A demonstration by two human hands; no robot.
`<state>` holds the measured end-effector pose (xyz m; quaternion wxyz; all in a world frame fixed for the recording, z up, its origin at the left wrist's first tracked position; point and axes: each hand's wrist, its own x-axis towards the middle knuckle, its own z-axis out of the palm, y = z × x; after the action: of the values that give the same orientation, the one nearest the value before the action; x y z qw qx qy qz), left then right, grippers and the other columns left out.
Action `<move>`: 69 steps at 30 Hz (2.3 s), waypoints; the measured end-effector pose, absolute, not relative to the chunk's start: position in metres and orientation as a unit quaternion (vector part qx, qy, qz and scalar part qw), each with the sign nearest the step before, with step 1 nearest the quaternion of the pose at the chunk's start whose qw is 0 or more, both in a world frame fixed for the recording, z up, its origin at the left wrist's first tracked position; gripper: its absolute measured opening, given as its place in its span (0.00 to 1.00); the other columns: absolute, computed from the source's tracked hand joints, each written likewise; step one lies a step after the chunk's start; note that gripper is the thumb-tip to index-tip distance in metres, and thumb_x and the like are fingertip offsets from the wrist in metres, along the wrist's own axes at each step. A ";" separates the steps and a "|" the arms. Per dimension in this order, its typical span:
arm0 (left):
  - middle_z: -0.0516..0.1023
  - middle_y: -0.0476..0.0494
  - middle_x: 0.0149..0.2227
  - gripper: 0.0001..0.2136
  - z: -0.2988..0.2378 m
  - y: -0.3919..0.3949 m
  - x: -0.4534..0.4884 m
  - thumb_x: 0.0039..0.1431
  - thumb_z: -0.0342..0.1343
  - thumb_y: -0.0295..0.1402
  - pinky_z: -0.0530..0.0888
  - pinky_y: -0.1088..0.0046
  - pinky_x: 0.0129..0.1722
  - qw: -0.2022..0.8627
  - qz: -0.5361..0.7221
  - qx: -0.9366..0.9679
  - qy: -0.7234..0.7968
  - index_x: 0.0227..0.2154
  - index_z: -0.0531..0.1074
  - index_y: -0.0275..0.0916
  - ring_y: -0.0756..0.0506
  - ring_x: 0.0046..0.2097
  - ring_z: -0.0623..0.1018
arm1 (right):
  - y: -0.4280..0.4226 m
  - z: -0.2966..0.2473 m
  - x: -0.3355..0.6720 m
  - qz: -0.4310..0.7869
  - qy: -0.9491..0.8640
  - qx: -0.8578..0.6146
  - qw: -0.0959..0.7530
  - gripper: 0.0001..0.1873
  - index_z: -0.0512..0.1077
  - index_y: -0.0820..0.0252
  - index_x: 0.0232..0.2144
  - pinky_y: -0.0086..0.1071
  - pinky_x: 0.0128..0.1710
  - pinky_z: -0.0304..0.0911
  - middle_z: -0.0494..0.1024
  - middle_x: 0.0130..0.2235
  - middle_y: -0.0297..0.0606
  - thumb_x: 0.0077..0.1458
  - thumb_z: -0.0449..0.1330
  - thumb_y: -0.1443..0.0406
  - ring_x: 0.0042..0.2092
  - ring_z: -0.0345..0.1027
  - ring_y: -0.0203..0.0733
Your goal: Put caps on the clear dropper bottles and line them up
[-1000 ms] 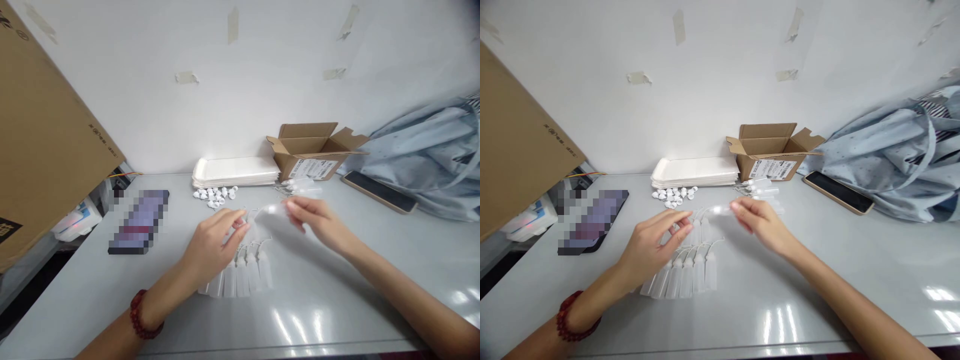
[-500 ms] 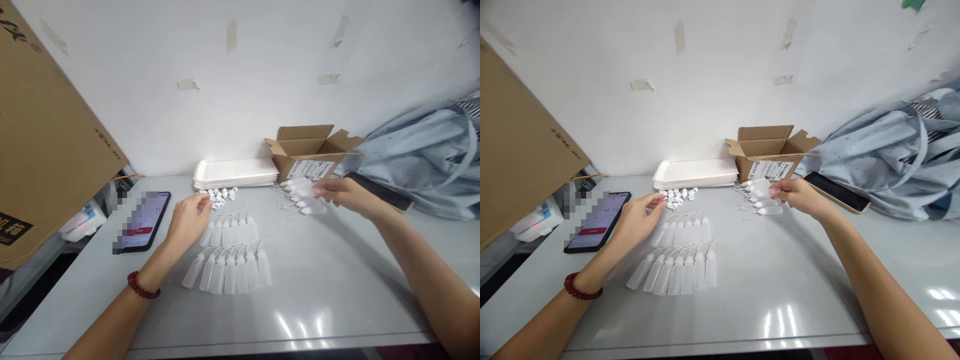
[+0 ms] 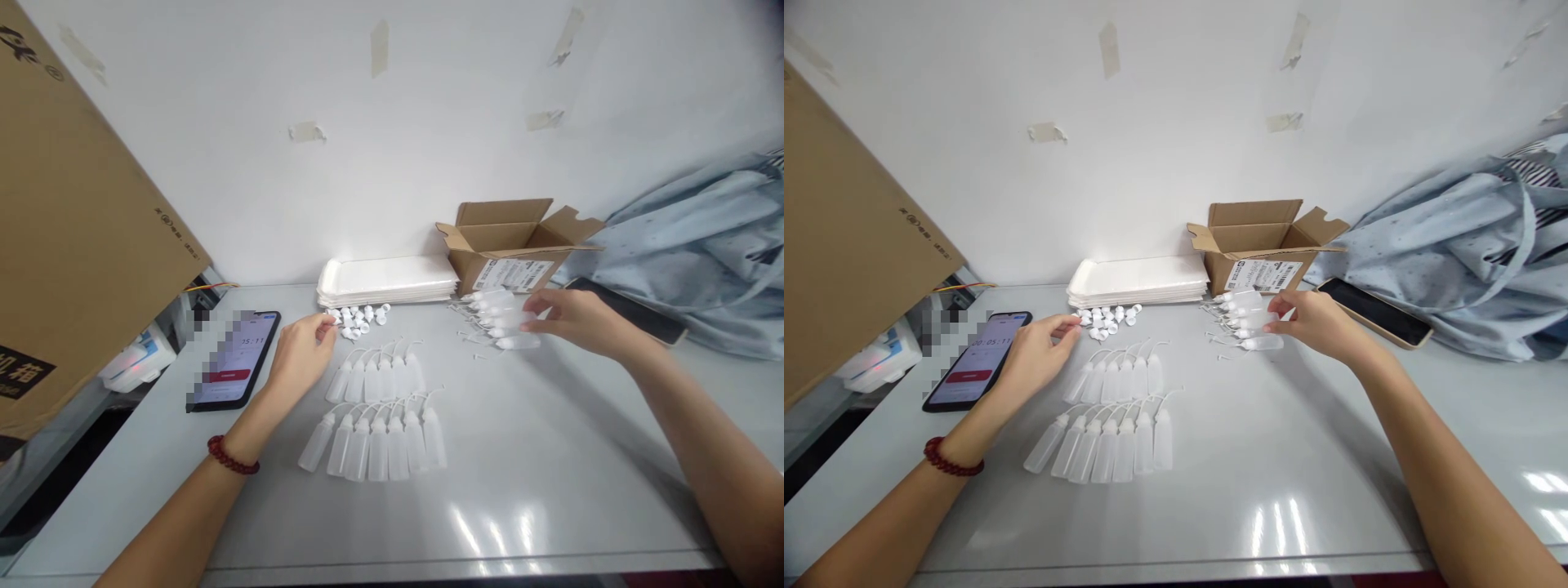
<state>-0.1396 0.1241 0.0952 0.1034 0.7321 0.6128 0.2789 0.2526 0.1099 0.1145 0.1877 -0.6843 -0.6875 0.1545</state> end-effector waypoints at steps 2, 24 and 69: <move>0.80 0.39 0.38 0.12 0.092 0.127 -0.141 0.56 0.49 0.31 0.72 0.64 0.43 0.098 0.275 0.745 0.600 0.39 0.75 0.34 0.42 0.37 0.78 | 0.111 0.115 0.256 0.144 -0.677 -0.701 0.170 0.12 0.70 0.61 0.32 0.36 0.33 0.58 0.77 0.36 0.43 0.48 0.64 0.60 0.31 0.68 0.43; 0.77 0.36 0.41 0.14 0.084 0.133 -0.143 0.58 0.46 0.27 0.71 0.62 0.43 0.082 0.155 0.828 0.533 0.42 0.75 0.33 0.41 0.38 0.76 | 0.031 0.121 0.133 0.328 -0.888 -0.316 0.054 0.09 0.71 0.58 0.43 0.27 0.29 0.57 0.74 0.33 0.36 0.62 0.54 0.62 0.30 0.67 0.36; 0.80 0.45 0.36 0.12 0.111 0.067 -0.084 0.62 0.53 0.39 0.70 0.74 0.37 0.601 0.294 0.627 0.399 0.43 0.71 0.39 0.48 0.38 0.77 | 0.044 0.113 0.132 0.458 -0.720 -0.405 0.327 0.07 0.67 0.58 0.36 0.30 0.32 0.58 0.72 0.34 0.37 0.63 0.51 0.62 0.32 0.62 0.35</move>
<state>-0.0839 0.0671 0.1112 0.6010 0.6268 0.3994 0.2938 0.1319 0.0436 0.1135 0.3274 -0.4050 -0.7202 0.4585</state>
